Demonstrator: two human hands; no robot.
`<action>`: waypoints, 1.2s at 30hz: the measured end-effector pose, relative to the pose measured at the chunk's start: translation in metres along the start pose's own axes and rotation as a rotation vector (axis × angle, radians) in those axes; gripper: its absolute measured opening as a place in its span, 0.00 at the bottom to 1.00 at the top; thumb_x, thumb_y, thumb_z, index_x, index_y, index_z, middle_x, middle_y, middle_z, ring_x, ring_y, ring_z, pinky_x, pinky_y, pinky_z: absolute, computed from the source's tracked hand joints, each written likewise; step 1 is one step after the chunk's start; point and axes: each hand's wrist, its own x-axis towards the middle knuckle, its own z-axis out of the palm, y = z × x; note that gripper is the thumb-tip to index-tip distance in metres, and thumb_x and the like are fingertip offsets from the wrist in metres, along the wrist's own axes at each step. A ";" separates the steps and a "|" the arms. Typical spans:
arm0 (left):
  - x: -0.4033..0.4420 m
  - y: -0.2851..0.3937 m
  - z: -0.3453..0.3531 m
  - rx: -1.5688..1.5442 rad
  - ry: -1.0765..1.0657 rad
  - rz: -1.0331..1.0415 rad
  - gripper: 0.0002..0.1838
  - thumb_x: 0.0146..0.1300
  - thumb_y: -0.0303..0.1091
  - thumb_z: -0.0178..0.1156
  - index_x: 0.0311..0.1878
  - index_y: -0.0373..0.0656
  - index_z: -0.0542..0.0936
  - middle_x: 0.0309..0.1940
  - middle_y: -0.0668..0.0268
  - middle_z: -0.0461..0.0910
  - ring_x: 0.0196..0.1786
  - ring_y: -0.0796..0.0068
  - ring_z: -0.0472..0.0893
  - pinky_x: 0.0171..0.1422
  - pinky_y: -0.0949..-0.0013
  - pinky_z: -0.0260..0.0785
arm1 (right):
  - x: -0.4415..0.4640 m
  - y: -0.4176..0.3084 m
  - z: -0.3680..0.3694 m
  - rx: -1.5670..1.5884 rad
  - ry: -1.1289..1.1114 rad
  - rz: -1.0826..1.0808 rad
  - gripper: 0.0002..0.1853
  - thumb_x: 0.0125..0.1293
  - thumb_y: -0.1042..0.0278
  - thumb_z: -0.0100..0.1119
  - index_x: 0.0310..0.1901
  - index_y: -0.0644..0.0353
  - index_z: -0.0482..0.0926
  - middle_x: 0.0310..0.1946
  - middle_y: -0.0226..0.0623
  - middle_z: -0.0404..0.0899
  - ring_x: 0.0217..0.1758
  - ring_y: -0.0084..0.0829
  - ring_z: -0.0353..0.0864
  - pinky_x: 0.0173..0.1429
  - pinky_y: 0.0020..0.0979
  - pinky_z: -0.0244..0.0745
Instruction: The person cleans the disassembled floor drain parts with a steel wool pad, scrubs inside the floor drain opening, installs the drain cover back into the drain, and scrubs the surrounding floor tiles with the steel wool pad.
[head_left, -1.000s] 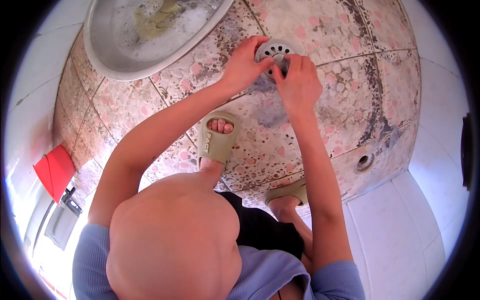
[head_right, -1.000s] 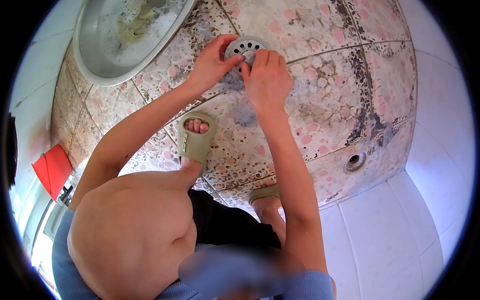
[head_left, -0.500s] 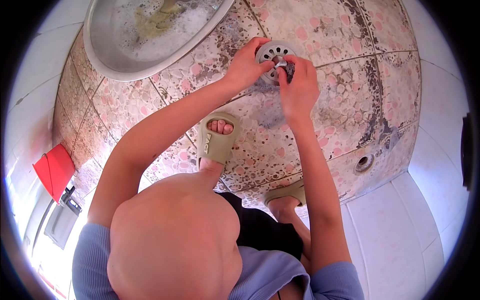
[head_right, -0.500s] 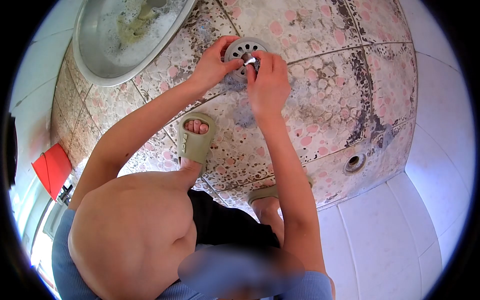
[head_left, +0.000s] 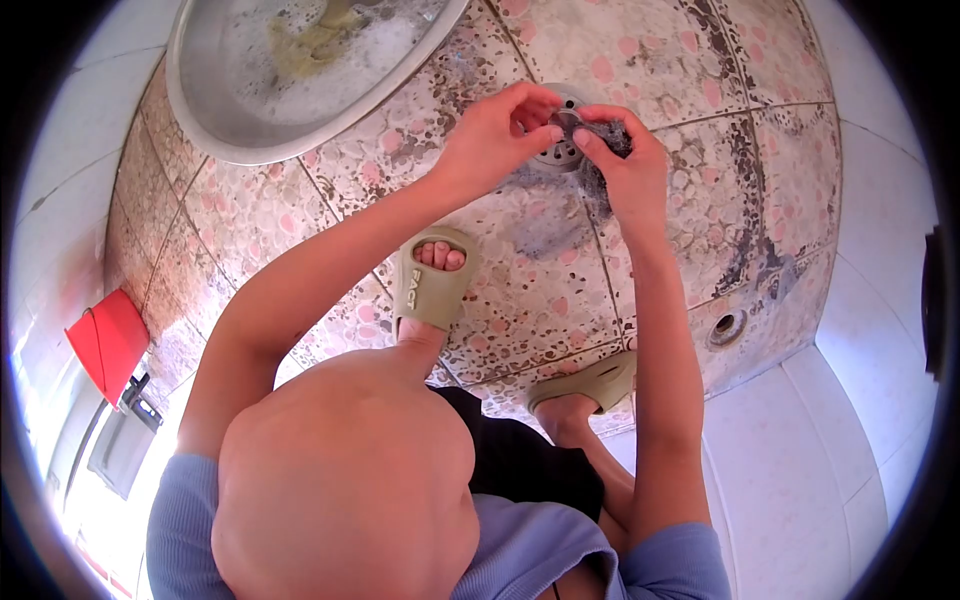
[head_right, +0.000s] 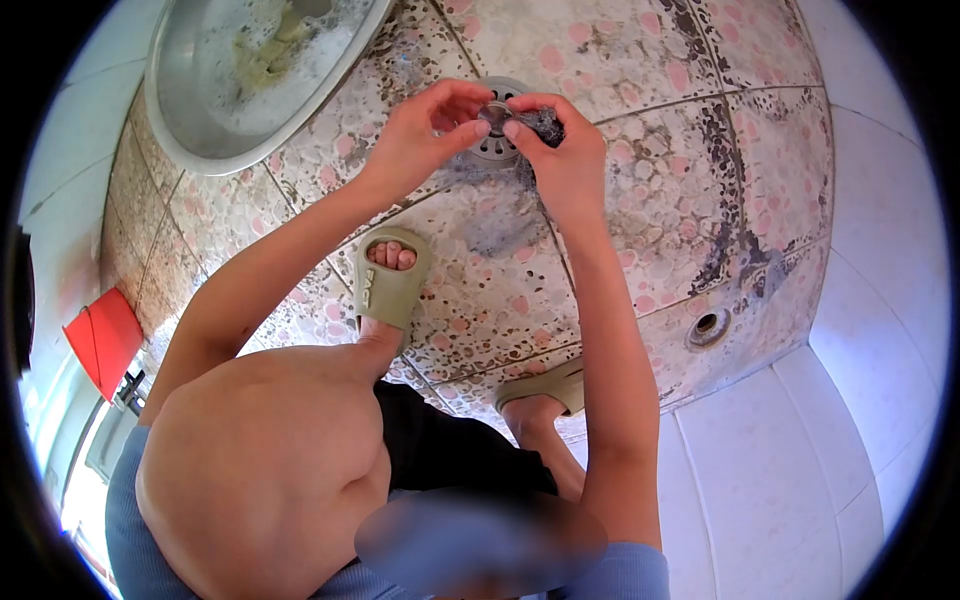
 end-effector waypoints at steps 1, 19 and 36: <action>0.000 -0.003 0.001 -0.103 -0.003 -0.029 0.14 0.57 0.28 0.61 0.47 0.39 0.75 0.37 0.66 0.79 0.39 0.79 0.78 0.43 0.73 0.71 | 0.000 0.001 0.000 0.009 -0.010 -0.003 0.10 0.54 0.77 0.62 0.40 0.59 0.79 0.31 0.31 0.81 0.31 0.18 0.74 0.39 0.20 0.69; -0.014 -0.007 0.010 -0.406 -0.021 -0.274 0.11 0.59 0.30 0.61 0.42 0.34 0.78 0.31 0.65 0.81 0.34 0.80 0.79 0.40 0.76 0.71 | -0.030 0.009 0.013 -0.736 0.029 -0.596 0.19 0.47 0.70 0.66 0.43 0.58 0.74 0.44 0.38 0.74 0.47 0.42 0.71 0.47 0.37 0.71; -0.007 -0.013 0.000 0.237 0.320 0.029 0.18 0.60 0.34 0.60 0.51 0.36 0.74 0.41 0.63 0.78 0.41 0.75 0.77 0.48 0.72 0.71 | -0.009 0.021 0.027 -0.730 0.202 -0.523 0.19 0.46 0.73 0.65 0.43 0.59 0.76 0.37 0.39 0.74 0.42 0.41 0.73 0.44 0.37 0.72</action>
